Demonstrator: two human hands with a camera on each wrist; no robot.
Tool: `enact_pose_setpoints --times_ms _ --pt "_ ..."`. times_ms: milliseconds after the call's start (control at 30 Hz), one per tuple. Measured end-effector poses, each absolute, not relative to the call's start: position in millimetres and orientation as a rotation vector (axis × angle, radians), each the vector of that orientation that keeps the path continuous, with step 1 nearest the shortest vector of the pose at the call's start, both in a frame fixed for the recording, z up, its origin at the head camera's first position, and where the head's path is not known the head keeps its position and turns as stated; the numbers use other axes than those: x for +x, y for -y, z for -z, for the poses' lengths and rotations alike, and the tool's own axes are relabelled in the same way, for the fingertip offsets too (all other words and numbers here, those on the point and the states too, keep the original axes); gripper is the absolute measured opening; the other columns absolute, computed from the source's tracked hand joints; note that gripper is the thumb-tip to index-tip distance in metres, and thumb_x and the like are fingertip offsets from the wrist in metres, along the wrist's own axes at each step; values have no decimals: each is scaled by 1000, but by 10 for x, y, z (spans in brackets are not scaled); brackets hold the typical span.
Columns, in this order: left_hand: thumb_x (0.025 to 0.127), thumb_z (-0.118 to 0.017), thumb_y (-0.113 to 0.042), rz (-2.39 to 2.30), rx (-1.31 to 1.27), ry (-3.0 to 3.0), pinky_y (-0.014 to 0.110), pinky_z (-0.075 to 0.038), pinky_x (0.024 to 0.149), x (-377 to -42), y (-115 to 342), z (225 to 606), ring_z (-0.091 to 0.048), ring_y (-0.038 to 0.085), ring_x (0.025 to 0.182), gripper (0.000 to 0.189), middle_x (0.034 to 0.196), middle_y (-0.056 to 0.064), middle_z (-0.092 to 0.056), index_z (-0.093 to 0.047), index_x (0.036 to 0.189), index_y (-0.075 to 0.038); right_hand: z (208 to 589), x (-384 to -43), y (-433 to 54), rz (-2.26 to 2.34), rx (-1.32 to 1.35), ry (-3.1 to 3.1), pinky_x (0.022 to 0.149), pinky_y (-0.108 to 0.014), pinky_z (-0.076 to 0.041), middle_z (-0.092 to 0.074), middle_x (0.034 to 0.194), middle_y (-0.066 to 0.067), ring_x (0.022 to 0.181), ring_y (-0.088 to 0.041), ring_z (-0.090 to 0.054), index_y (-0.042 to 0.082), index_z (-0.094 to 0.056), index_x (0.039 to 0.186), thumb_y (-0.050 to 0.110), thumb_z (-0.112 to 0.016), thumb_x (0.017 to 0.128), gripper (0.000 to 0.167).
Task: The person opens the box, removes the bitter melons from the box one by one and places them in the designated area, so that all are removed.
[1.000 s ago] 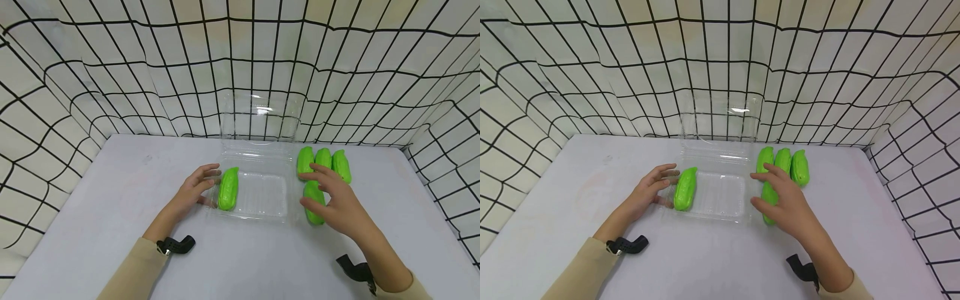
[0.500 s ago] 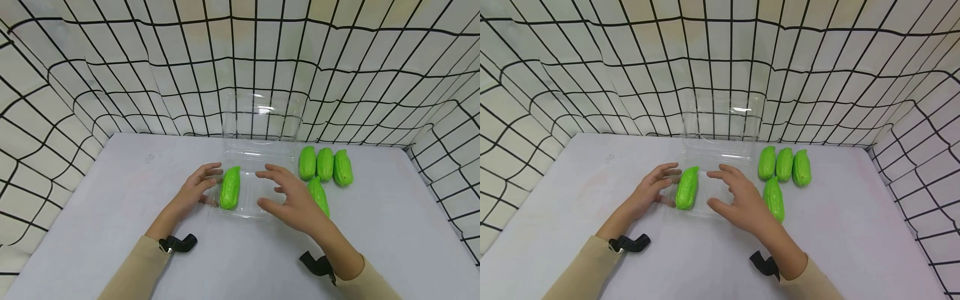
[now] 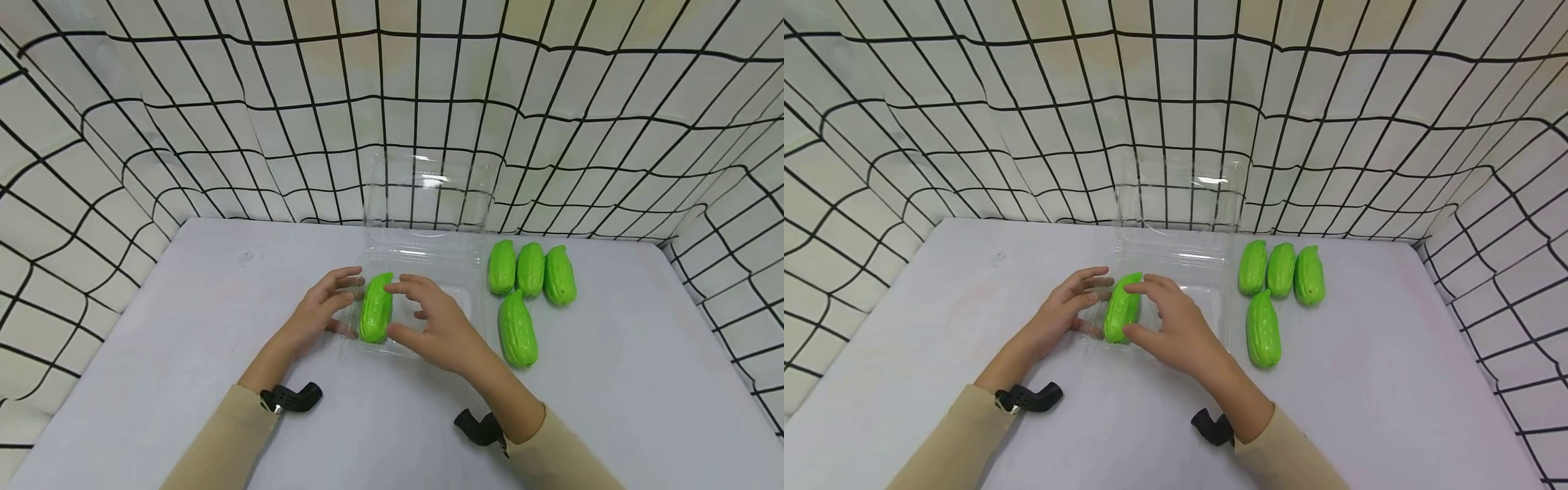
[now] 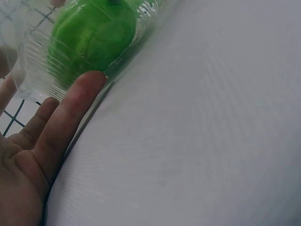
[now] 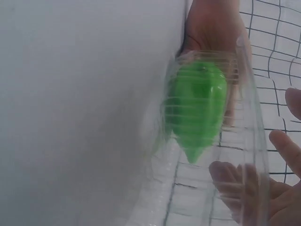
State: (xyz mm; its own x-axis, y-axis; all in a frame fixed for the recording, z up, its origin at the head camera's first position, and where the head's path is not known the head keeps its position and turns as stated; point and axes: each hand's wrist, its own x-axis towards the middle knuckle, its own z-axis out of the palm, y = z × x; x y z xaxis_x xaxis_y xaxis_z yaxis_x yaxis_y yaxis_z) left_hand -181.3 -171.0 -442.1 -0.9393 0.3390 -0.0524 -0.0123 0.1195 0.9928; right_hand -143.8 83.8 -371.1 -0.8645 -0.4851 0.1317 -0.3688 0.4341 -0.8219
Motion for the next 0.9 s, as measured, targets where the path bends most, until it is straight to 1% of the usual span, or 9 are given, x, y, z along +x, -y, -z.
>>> enact_pose_setpoints --times_ms 133,267,333,400,533,600,733,900 --pt "105 -48 -23 -1890 332 -2141 48 -62 69 -1811 1719 4415 -45 37 137 46 150 10 -44 -39 151 -21 3762 -1470 -764 1419 -746 -2532 98 -49 -54 -42 154 -9 135 -29 -49 16 -57 138 24 -73 90 52" --pt "105 -48 -23 -1889 341 -2144 48 -62 69 -1814 1724 4420 -45 37 137 47 149 10 -44 -39 151 -20 3799 -1501 -690 1361 -727 -2544 98 -48 -54 -41 154 -9 137 -27 -47 18 -57 138 28 -73 90 52" --pt "105 -47 -23 -1891 344 -2143 48 -62 69 -1815 1725 4425 -45 37 137 47 149 10 -44 -39 151 -20 3806 -1514 -651 1309 -722 -2567 98 -49 -53 -41 154 -9 137 -28 -46 21 -59 138 33 -72 91 50" --pt "105 -48 -24 -1889 345 -2146 48 -62 69 -1815 1724 4428 -44 38 136 47 149 9 -44 -39 151 -20 3813 -1521 -619 1244 -717 -2594 101 -53 -50 -40 155 -10 138 -31 -45 25 -61 137 40 -71 92 48" --pt "105 -48 -25 -1875 342 -2165 47 -62 70 -1816 1722 4432 -45 39 135 47 149 9 -45 -39 151 -21 3837 -1529 -572 1110 -717 -2614 105 -62 -43 -33 159 -14 140 -39 -42 33 -63 134 52 -65 93 46" --pt "105 -48 -26 -1867 338 -2170 47 -62 71 -1811 1719 4430 -46 38 135 47 149 8 -45 -40 151 -22 3860 -1528 -559 1070 -723 -2598 105 -62 -43 -28 161 -15 140 -40 -41 34 -64 134 55 -61 94 46" --pt "105 -49 -26 -1869 335 -2169 47 -62 71 -1799 1713 4420 -46 39 135 47 149 8 -45 -40 151 -23 3899 -1521 -541 1038 -748 -2580 105 -60 -44 -23 163 -16 137 -40 -45 33 -63 135 56 -57 96 46" --pt "104 -49 -24 -1887 348 -2160 46 -63 67 -1794 1721 4412 -45 43 134 48 150 14 -44 -39 151 -20 3911 -1518 -522 1031 -748 -2592 105 -60 -44 -22 164 -14 135 -40 -48 30 -63 136 51 -58 97 44"
